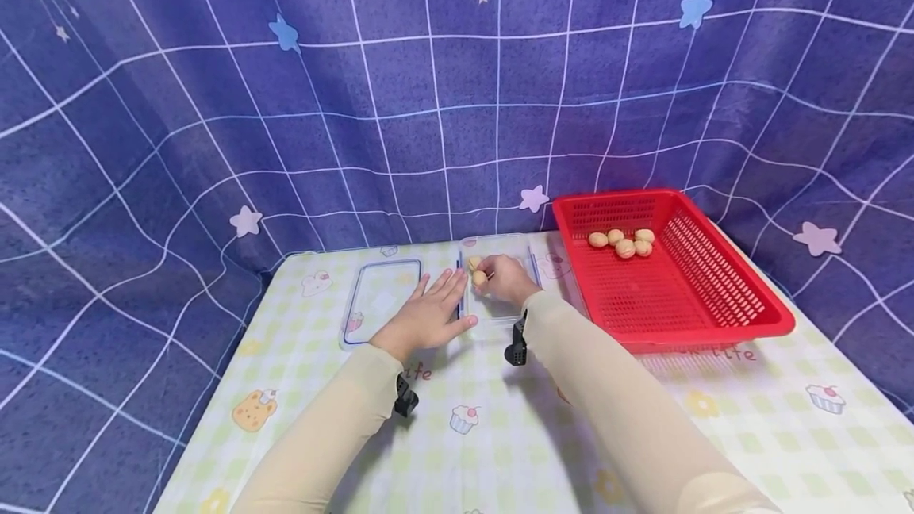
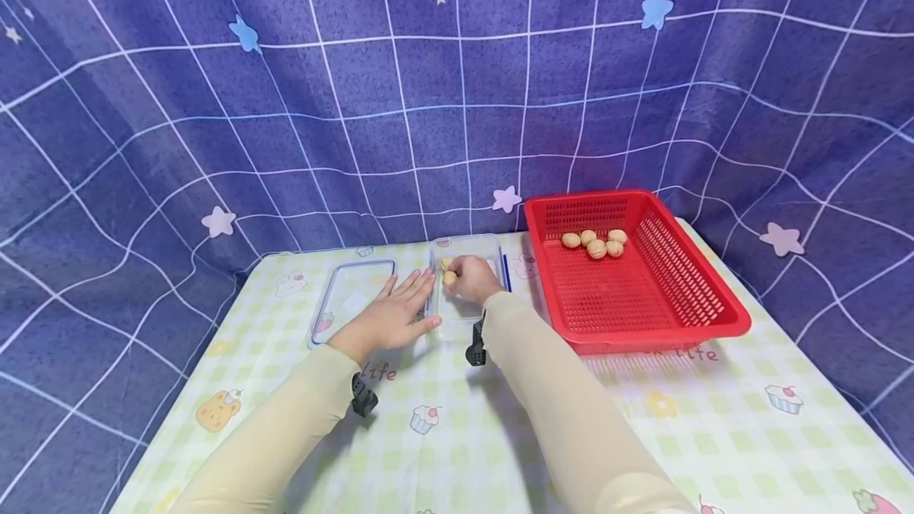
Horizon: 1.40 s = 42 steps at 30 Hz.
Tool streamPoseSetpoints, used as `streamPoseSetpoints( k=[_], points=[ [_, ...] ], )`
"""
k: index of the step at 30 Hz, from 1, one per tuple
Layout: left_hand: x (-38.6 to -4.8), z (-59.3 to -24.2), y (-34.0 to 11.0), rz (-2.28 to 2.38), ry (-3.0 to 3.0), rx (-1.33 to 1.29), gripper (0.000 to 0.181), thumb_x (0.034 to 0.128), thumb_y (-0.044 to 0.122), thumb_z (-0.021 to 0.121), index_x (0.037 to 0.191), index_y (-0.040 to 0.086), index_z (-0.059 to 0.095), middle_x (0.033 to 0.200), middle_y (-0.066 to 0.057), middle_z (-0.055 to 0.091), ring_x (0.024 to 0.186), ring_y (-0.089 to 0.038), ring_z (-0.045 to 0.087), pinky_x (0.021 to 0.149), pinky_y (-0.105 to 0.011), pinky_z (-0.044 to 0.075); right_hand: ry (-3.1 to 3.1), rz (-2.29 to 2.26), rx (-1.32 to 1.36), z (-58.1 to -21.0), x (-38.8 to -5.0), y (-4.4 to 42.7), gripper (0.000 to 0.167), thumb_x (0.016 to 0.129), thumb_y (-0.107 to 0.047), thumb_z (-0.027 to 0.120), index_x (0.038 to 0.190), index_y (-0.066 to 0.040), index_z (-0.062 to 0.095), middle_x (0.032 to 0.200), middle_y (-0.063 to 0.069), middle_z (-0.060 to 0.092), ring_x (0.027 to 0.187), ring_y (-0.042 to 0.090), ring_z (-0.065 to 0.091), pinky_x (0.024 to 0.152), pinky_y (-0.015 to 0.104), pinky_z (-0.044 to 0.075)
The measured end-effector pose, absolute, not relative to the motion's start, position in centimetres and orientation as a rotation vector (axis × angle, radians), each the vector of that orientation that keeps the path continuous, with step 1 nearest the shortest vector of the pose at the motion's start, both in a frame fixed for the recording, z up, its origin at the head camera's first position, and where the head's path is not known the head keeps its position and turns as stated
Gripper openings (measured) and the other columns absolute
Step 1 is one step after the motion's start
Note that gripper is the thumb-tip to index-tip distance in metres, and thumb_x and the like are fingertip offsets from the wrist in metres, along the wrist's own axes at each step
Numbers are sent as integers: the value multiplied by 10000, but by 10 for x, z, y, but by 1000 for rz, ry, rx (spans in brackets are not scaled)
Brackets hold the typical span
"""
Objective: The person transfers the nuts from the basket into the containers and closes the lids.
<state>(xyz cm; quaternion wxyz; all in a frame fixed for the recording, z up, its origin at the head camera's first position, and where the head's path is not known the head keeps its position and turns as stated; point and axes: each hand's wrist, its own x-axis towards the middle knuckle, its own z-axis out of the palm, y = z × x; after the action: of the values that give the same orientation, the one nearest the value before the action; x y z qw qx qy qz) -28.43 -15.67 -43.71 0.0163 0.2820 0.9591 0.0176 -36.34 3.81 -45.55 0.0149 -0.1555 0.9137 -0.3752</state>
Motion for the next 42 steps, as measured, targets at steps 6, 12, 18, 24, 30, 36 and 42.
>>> streamPoseSetpoints(
  k=[6, 12, 18, 24, 30, 36, 42],
  points=[
    [-284, -435, -156, 39, 2965, 878, 826, 1048, 606, 318, 1622, 58, 91, 1697, -99, 78, 1559, -263, 41, 1233, -528, -34, 2849, -1167, -503, -459, -366, 35, 396, 777, -75, 850, 1141, 8, 715, 1030, 125, 749, 960, 238, 683, 948, 376, 527],
    [-283, -435, -157, 46, 2963, 878, 832, 1045, 608, 324, 1624, 55, 97, 1697, -105, 83, 1560, -279, 53, 1232, -531, -30, 2827, -1152, -491, -460, -366, 31, 416, 771, -69, 869, 1141, 15, 696, 1050, 134, 743, 967, 238, 679, 937, 363, 533],
    [-282, -431, -155, 47, 2954, 876, 832, 1044, 600, 336, 1625, 51, 104, 1696, -111, 79, 1559, -289, 56, 1235, -543, -14, 2867, -1089, -477, -459, -367, 29, 404, 774, -95, 875, 1127, -4, 701, 1041, 114, 744, 946, 222, 669, 930, 359, 525],
    [-280, -431, -155, 59, 2954, 870, 824, 1046, 587, 348, 1622, 43, 121, 1696, -111, 82, 1560, -285, 55, 1239, -543, -1, 2907, -1033, -506, -458, -368, 27, 397, 768, -113, 883, 1106, -10, 703, 1022, 103, 747, 932, 220, 663, 923, 365, 520],
    [-282, -433, -155, 62, 2950, 837, 822, 1045, 594, 343, 1628, 71, 93, 1696, -60, 23, 1555, -230, 1, 1238, -512, -33, 2936, -988, -505, -458, -368, 26, 386, 767, -127, 887, 1094, -26, 708, 1000, 83, 745, 917, 207, 654, 906, 351, 521],
    [-284, -433, -155, 40, 2949, 839, 843, 1035, 641, 278, 1628, 78, 74, 1698, -63, 19, 1560, -251, 23, 1236, -516, -29, 2937, -1008, -490, -455, -369, 25, 369, 775, -108, 879, 1078, -24, 686, 961, 77, 723, 881, 208, 629, 868, 356, 519],
    [-283, -432, -155, 35, 2929, 836, 857, 1027, 663, 258, 1627, 86, 54, 1698, -59, 2, 1554, -235, -16, 1233, -510, -40, 2946, -1000, -510, -456, -368, 25, 359, 792, -104, 867, 1089, -26, 680, 953, 80, 719, 877, 213, 633, 867, 364, 524]
  ],
)
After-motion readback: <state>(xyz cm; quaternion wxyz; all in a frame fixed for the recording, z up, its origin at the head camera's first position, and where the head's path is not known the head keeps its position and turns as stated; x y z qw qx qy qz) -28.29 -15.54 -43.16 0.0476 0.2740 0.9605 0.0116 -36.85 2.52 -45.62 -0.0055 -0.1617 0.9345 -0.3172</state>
